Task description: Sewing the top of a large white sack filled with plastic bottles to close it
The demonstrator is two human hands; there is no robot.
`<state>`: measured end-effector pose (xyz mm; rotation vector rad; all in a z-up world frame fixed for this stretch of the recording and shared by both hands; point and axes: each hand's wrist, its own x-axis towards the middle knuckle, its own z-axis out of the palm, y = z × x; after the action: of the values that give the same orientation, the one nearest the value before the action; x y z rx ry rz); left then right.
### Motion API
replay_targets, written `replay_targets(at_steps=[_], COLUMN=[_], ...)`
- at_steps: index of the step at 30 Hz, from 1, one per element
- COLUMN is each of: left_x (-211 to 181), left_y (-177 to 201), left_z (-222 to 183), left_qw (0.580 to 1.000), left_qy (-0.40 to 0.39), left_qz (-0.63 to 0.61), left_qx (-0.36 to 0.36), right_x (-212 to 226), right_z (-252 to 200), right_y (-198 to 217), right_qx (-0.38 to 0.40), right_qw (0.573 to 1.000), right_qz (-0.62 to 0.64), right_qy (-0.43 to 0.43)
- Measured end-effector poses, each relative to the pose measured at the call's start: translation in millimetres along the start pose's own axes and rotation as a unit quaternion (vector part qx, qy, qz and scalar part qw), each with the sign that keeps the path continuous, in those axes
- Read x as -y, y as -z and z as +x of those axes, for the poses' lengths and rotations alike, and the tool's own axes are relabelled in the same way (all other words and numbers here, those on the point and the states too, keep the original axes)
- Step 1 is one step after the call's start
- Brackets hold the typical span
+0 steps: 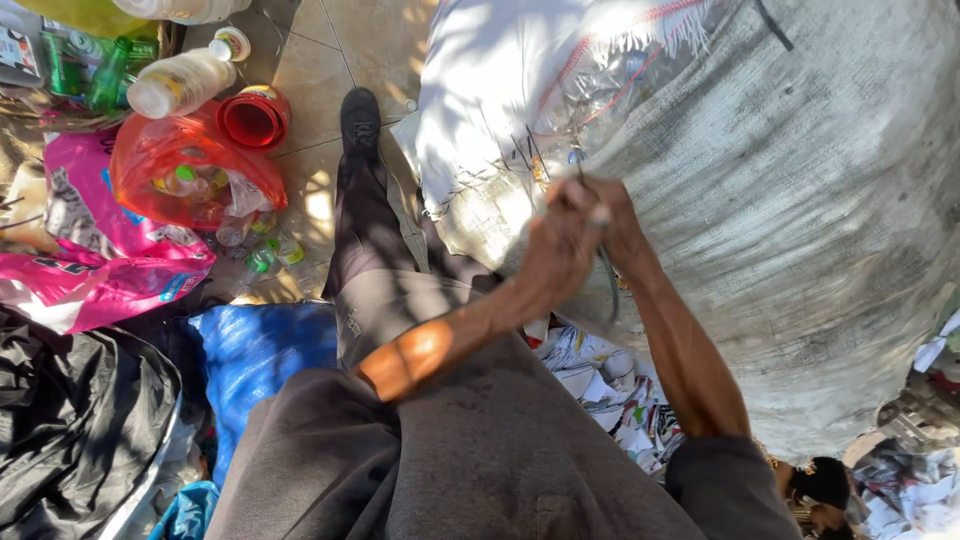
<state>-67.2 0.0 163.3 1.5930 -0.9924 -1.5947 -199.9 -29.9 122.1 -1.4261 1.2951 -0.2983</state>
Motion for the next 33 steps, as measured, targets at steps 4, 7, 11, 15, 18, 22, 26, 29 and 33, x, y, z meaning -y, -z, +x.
replay_targets(at_steps=[4,7,11,15,18,22,26,29,33], left_x=[-12,-40,-51,-24,-25,-46,-59,-22,-18], left_y=[5,22,23,-7,-9,-9,15,-9,11], left_z=[-54,-38,-32,-77,-122,-115,-124,-104,-85], left_qw=[0.989,0.981,0.982,0.971,0.954,0.945,0.888,0.902,0.903], left_qy=[-0.127,-0.160,-0.146,-0.207,-0.253,-0.233,-0.208,-0.184,-0.232], left_qz=[-0.069,-0.086,-0.093,-0.091,-0.051,-0.087,-0.135,-0.075,-0.039], left_qx=[0.043,0.070,0.076,0.078,0.155,0.214,0.386,0.383,0.359], right_x=[16,-4,23,36,53,86,102,42,79], right_z=[-78,-75,-42,-82,-142,-180,-173,-173,-151], right_y=[-4,3,16,14,9,2,0,4,-6], right_qx=[-0.035,-0.006,0.028,0.018,0.014,-0.011,-0.066,-0.070,-0.198], right_qw=[0.978,0.962,0.984,0.984,0.981,0.979,0.987,0.982,0.939], right_qz=[0.160,0.241,0.174,0.179,0.193,0.199,0.146,0.144,0.212], right_qy=[-0.132,-0.127,-0.013,-0.017,-0.034,-0.039,-0.012,-0.097,-0.184])
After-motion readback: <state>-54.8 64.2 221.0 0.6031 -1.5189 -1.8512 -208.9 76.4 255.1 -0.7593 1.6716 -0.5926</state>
